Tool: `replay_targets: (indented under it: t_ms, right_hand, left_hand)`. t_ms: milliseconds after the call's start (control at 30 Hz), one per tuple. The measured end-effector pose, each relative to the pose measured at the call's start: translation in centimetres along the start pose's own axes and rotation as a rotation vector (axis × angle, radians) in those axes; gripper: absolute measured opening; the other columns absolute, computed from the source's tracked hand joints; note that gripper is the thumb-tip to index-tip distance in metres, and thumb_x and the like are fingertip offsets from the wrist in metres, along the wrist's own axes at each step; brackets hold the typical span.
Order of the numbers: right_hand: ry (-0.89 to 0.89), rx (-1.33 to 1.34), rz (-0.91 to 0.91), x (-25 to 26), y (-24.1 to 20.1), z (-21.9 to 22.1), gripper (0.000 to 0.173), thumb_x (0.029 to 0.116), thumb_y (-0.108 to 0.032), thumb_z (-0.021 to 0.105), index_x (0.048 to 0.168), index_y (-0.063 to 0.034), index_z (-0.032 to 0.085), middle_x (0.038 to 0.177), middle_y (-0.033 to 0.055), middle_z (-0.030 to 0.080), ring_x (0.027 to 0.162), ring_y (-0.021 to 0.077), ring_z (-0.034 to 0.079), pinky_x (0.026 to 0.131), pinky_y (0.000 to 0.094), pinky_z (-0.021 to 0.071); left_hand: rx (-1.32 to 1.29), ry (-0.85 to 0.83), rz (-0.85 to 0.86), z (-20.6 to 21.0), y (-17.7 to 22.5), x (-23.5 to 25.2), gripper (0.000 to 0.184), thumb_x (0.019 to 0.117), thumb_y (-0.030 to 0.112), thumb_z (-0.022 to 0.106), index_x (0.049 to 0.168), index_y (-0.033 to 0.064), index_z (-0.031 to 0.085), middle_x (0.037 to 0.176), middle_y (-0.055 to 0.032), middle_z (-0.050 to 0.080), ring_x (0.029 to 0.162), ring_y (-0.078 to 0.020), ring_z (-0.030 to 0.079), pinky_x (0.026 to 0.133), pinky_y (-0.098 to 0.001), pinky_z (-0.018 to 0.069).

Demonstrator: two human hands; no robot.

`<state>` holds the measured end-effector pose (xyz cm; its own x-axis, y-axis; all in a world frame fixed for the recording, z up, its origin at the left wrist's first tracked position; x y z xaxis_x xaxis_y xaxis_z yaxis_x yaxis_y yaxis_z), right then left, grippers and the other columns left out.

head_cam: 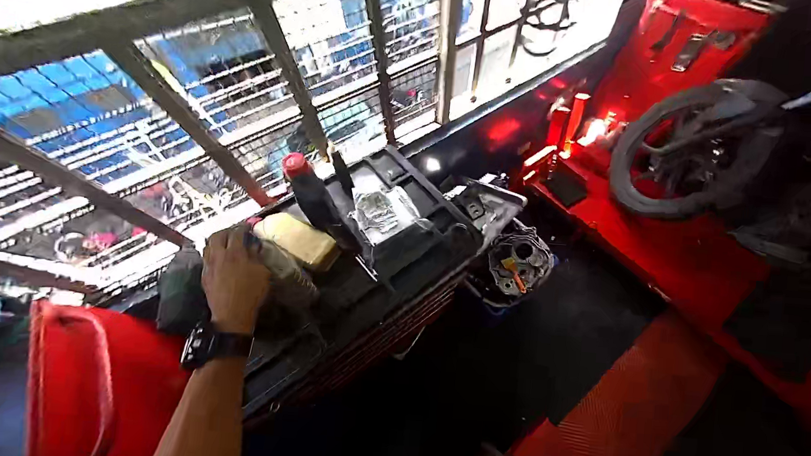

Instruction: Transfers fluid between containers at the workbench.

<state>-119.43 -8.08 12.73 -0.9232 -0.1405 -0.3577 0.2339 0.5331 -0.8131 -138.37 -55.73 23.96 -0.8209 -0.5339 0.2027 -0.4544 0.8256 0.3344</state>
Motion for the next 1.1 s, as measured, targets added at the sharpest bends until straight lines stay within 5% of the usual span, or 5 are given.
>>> replay_targets:
  t_ms: [133,300,433,900,1100]
  right_hand:
    - [-0.363,-0.388,-0.296,15.2,-15.8,6.9,0.063,0.0977,-0.044,0.065,0.150,-0.0131,0.051,0.136,0.0083,0.066,0.122,0.0249,0.065,0.103,0.0504,0.0529]
    - [-0.463,-0.432,-0.526,25.1,-30.9,19.4,0.102,0.0805,-0.050,0.081,0.160,-0.0069,0.032,0.151,0.0206,0.049,0.132,0.0378,0.055,0.102,0.0577,0.0495]
    - [-0.412,-0.442,-0.500,27.6,-31.5,23.6,0.090,0.0830,-0.045,0.075,0.157,-0.0092,0.038,0.141,0.0180,0.058,0.121,0.0347,0.063,0.095,0.0552,0.0541]
    - [-0.609,-0.696,-0.647,27.9,-32.1,21.5,0.064,0.0943,-0.032,0.060,0.151,-0.0055,0.044,0.129,0.0198,0.064,0.102,0.0361,0.070,0.084,0.0534,0.0579]
    - [-0.659,-0.679,-0.747,28.8,-32.3,21.1,0.070,0.0904,-0.048,0.066,0.144,-0.0050,0.051,0.124,0.0189,0.067,0.098,0.0355,0.071,0.081,0.0542,0.0580]
  left_hand:
    - [0.057,-0.117,-0.033,-1.2,-0.6,-0.6,0.043,0.1064,0.016,0.050,0.148,0.0082,0.051,0.144,-0.0274,0.052,0.126,-0.0501,0.055,0.099,-0.0697,0.0471]
    - [0.114,-0.146,-0.007,-1.5,-0.6,1.3,0.041,0.1000,0.016,0.064,0.140,0.0076,0.060,0.133,-0.0253,0.061,0.121,-0.0456,0.060,0.099,-0.0632,0.0510]
    - [0.176,-0.204,-0.062,-1.4,0.8,2.1,0.040,0.1002,0.021,0.064,0.138,0.0071,0.061,0.133,-0.0236,0.061,0.122,-0.0425,0.061,0.098,-0.0589,0.0530]
    - [0.371,-0.224,-0.448,-0.8,3.3,0.2,0.036,0.1047,0.018,0.051,0.133,-0.0015,0.060,0.129,-0.0215,0.063,0.114,-0.0359,0.066,0.088,-0.0472,0.0586]
    - [0.424,-0.390,-0.754,-2.9,4.0,1.7,0.067,0.0961,0.064,0.053,0.121,0.0027,0.067,0.115,-0.0172,0.070,0.109,-0.0340,0.068,0.091,-0.0527,0.0549]
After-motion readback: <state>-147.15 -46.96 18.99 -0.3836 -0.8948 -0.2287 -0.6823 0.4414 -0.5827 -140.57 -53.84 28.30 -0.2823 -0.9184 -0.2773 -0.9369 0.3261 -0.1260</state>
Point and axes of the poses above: each hand's wrist, its own x-axis towards the middle knuckle, its own z-axis out of the palm, y = z × x, the point moved 4 cm from there along x, towards the middle knuckle
